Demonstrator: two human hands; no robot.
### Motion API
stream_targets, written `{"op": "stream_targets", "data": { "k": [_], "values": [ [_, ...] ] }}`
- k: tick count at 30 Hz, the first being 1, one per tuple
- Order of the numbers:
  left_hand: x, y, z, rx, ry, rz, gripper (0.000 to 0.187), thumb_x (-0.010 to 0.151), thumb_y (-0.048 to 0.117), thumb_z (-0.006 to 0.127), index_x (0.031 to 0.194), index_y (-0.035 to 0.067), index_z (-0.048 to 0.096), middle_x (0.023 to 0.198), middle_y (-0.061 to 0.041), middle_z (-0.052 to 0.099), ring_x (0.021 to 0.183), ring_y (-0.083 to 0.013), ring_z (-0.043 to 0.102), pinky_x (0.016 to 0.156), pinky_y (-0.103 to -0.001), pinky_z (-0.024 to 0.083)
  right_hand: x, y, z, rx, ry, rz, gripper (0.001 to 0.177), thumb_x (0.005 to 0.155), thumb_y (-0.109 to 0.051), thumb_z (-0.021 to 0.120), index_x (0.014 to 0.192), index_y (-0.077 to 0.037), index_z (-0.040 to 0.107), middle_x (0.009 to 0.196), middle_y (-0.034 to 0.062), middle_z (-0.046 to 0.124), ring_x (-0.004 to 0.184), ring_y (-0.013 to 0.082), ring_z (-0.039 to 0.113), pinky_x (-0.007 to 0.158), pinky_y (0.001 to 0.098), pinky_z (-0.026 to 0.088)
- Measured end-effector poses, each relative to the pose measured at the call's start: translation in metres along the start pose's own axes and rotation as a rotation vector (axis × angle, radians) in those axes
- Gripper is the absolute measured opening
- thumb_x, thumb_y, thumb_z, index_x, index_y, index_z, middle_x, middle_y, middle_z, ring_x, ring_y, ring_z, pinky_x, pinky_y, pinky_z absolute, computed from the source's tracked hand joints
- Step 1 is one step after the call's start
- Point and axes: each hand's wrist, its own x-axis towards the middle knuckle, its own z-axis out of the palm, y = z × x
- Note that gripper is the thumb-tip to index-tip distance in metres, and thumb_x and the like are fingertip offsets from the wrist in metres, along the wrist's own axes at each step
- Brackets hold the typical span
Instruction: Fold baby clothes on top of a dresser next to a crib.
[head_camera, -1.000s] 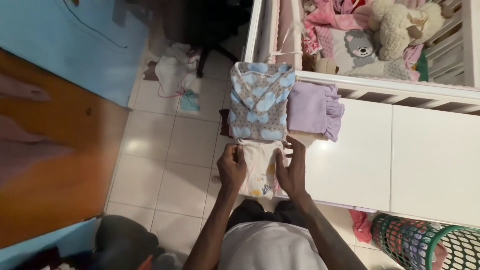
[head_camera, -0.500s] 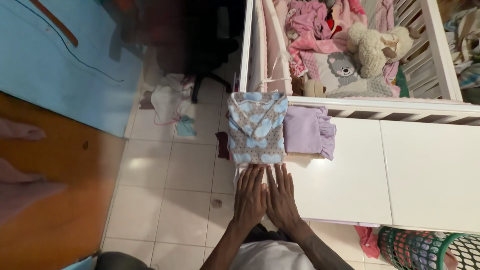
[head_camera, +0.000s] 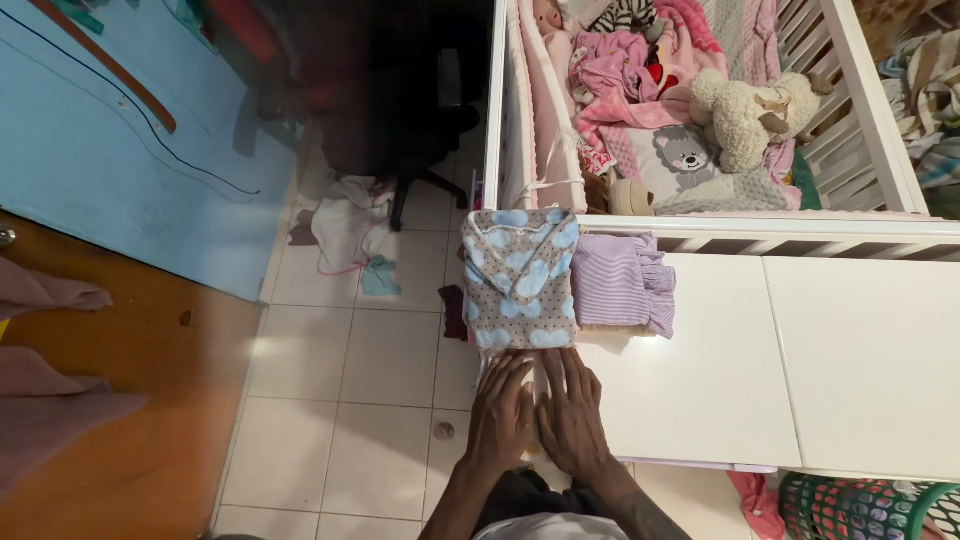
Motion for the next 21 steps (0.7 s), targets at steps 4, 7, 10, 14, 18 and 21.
{"op": "stream_targets", "data": {
  "k": [4, 7, 10, 14, 18, 21],
  "values": [
    [-0.008, 0.000, 0.005, 0.098, 0.065, -0.007, 0.037, 0.105, 0.013, 0.046, 0.135, -0.004, 0.059, 0.145, -0.022, 0.059, 0.142, -0.0386, 0.050, 0.122, -0.050, 0.033, -0.004, 0.001, 0.010, 0.034, 0.026, -0.034, 0.066, 0.097, -0.021, 0.047, 0.152, 0.011, 0.030, 0.158, 0.0325, 0.031, 0.151, 0.0454, 0.026, 0.120, 0.0539, 0.020],
    [-0.005, -0.002, 0.008, 0.160, 0.056, 0.005, 0.043, 0.107, 0.017, 0.044, 0.142, -0.007, 0.053, 0.151, -0.024, 0.052, 0.146, -0.0392, 0.044, 0.121, -0.050, 0.031, -0.001, 0.006, 0.019, 0.034, 0.017, -0.016, 0.064, 0.102, -0.022, 0.042, 0.152, 0.015, 0.028, 0.158, 0.0348, 0.030, 0.152, 0.0456, 0.024, 0.122, 0.0535, 0.018],
    [-0.008, -0.004, 0.010, 0.178, 0.029, 0.026, 0.049, 0.108, 0.019, 0.042, 0.148, -0.008, 0.047, 0.155, -0.025, 0.047, 0.148, -0.0403, 0.040, 0.122, -0.051, 0.029, -0.005, 0.006, 0.022, 0.035, 0.005, -0.002, 0.063, 0.105, -0.023, 0.039, 0.151, 0.017, 0.027, 0.158, 0.0362, 0.029, 0.152, 0.0461, 0.024, 0.123, 0.0530, 0.018],
    [-0.009, -0.007, 0.008, 0.192, 0.013, 0.054, 0.050, 0.108, 0.020, 0.042, 0.148, -0.009, 0.047, 0.155, -0.026, 0.046, 0.149, -0.0413, 0.038, 0.122, -0.052, 0.028, -0.005, 0.004, 0.016, 0.064, 0.014, 0.027, 0.061, 0.105, -0.024, 0.040, 0.151, 0.015, 0.029, 0.157, 0.0355, 0.032, 0.150, 0.0462, 0.027, 0.123, 0.0527, 0.020],
    [-0.006, 0.006, 0.003, 0.152, 0.033, 0.023, 0.039, 0.105, 0.017, 0.049, 0.135, -0.008, 0.057, 0.146, -0.025, 0.056, 0.143, -0.0401, 0.046, 0.118, -0.051, 0.035, -0.010, -0.002, -0.003, 0.187, 0.100, 0.089, 0.058, 0.104, -0.020, 0.041, 0.151, 0.013, 0.031, 0.157, 0.0331, 0.036, 0.150, 0.0455, 0.032, 0.124, 0.0524, 0.023],
    [-0.011, 0.026, 0.006, 0.034, 0.128, -0.053, 0.023, 0.100, 0.011, 0.058, 0.117, 0.000, 0.068, 0.127, -0.018, 0.070, 0.130, -0.0340, 0.062, 0.108, -0.045, 0.048, -0.024, -0.002, -0.016, 0.259, 0.188, 0.125, 0.054, 0.103, -0.015, 0.044, 0.150, 0.011, 0.035, 0.157, 0.0307, 0.039, 0.148, 0.0450, 0.036, 0.123, 0.0533, 0.026]
  ]
}}
